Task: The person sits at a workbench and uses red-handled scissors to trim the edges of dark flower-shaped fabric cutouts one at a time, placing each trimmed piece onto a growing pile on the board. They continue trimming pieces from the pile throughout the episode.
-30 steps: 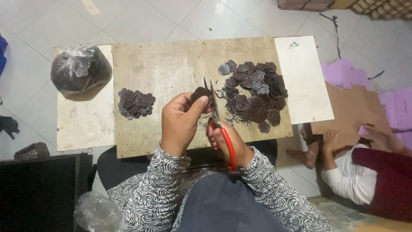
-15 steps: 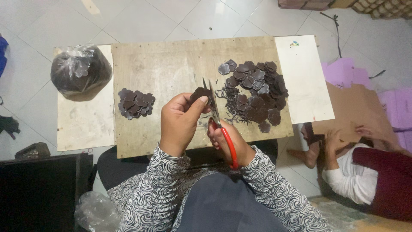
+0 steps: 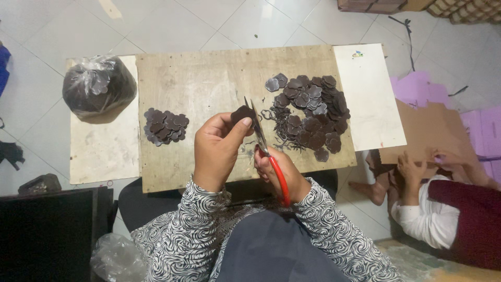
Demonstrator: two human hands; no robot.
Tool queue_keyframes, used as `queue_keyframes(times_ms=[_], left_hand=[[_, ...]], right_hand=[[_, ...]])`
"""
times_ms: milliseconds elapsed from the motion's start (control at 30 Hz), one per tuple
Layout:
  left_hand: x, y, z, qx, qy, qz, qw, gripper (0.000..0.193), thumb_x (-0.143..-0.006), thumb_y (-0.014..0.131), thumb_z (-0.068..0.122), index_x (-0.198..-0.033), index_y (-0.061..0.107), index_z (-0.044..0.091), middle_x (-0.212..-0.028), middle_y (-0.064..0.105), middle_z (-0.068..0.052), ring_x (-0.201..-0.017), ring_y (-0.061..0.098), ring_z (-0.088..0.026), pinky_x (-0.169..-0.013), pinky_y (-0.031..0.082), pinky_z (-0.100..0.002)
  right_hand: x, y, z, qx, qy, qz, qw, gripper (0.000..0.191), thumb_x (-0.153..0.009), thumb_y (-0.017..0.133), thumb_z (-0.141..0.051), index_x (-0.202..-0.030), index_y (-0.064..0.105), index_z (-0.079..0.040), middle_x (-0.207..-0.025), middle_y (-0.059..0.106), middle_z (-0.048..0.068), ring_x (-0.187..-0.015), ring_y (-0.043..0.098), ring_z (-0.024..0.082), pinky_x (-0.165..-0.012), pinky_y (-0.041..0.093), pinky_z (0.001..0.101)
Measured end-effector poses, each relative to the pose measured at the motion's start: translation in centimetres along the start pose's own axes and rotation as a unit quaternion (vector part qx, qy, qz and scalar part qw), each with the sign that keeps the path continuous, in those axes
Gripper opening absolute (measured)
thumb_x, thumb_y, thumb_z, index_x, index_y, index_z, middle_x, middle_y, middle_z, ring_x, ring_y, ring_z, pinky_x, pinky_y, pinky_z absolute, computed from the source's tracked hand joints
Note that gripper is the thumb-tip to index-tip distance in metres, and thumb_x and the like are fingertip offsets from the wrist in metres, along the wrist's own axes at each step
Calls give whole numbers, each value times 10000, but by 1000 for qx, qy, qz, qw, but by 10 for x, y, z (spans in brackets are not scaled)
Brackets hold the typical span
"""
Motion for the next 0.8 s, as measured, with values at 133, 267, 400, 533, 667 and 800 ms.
queue_keyframes(times_ms=[133,267,400,533,667,800], left_hand=[[-2,-2,1,-14,-3,0,1000,202,-941,744,115,-1072,698,-31,-937,758,-58,-815,698,-89,-720,545,-221],[-2,-2,0,0,1,-3,1000,198,-937,748,98,-1075,693,-33,-951,756,-57,-824,698,-87,-743,562,-220],[-3,-2,0,1,3,-2,1000,197,-933,752,90,-1073,687,-33,-954,757,-60,-825,702,-89,-744,564,-221],[-2,-3,1,8,7,-3,1000,213,-933,752,85,-1088,675,-38,-965,760,-68,-830,705,-93,-762,581,-226],[-2,-3,1,13,0,7,1000,232,-936,741,81,-1116,658,-40,-978,762,-73,-820,703,-98,-727,556,-226],[-3,-2,1,17,4,10,1000,238,-946,727,84,-1140,658,-36,-992,762,-71,-828,703,-98,-742,564,-232]], right_hand=[[1,-1,2,-6,12,0,1000,559,-997,545,-636,-937,482,-84,-788,422,-39,-672,401,57,-580,353,213],[1,-2,1,2,22,0,1000,548,-1000,537,-629,-942,490,-86,-787,429,-42,-680,410,55,-591,367,215],[1,-1,-1,-1,17,0,1000,525,-1014,539,-600,-947,496,-81,-790,432,-45,-682,404,55,-592,362,215],[1,-2,-1,-13,25,2,1000,497,-1016,539,-569,-957,510,-77,-758,423,-48,-646,389,55,-567,344,213],[0,-1,2,-27,36,2,999,481,-1020,545,-548,-956,507,-74,-758,422,-49,-649,384,53,-565,341,215],[1,-2,2,-18,30,1,999,500,-1030,540,-562,-959,503,-69,-757,415,-46,-656,380,57,-577,349,222]])
Point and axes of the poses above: each hand's wrist, its own x-axis away from the middle knuckle, its own y-axis out of the palm, z = x × y, the point moved 5 cm from there along -x, towards the middle knuckle
